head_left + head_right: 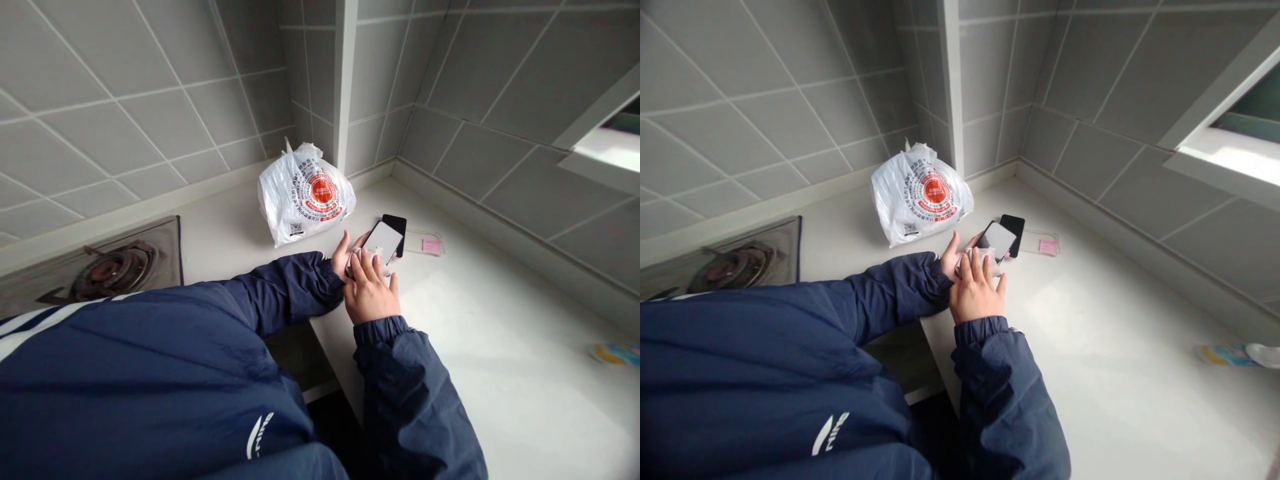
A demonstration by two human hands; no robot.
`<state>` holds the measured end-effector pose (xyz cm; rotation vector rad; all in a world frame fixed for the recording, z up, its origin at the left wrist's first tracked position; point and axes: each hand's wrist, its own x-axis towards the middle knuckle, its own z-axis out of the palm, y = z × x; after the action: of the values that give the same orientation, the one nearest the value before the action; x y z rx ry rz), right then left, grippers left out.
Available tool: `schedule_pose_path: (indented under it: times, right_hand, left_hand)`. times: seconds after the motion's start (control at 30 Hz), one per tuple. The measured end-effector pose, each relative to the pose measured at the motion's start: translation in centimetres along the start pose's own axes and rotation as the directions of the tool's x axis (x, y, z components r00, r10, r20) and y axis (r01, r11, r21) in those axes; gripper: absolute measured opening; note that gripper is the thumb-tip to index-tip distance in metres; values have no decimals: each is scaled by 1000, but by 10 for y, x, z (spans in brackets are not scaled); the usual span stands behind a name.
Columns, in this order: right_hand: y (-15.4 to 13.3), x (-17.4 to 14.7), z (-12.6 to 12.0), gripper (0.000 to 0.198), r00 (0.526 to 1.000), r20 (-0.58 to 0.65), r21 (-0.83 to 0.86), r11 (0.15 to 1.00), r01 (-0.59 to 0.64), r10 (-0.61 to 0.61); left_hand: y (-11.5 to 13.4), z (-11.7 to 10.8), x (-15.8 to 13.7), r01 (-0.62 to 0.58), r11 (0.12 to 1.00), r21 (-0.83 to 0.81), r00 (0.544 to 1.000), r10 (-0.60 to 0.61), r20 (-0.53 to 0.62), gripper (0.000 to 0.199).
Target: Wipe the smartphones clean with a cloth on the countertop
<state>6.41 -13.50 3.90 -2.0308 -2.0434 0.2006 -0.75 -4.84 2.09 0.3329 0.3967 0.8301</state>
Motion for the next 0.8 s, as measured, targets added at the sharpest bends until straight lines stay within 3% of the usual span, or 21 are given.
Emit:
schedule_pose_path:
  times: [0.3, 0.53, 0.73, 0.8]
  right_hand:
    - [-23, -13, -6, 71, 989, 140, -39, 998, -42, 47]
    - [-22, -16, 2, 76, 994, 40, -35, 994, -103, 104]
    - [-8, -6, 8, 82, 984, -25, -36, 984, -176, 175]
    - [-2, -2, 7, 83, 979, -47, -31, 979, -202, 201]
  left_hand:
    - [14, -5, -1, 7, 996, 90, 997, -13, 70, 81]
    - [9, 0, 1, -38, 997, 68, 999, 35, 41, 78]
    - [2, 4, -1, 18, 993, 116, 1000, -21, 21, 65]
    - [-4, 2, 1, 3, 988, 152, 998, -12, 63, 65]
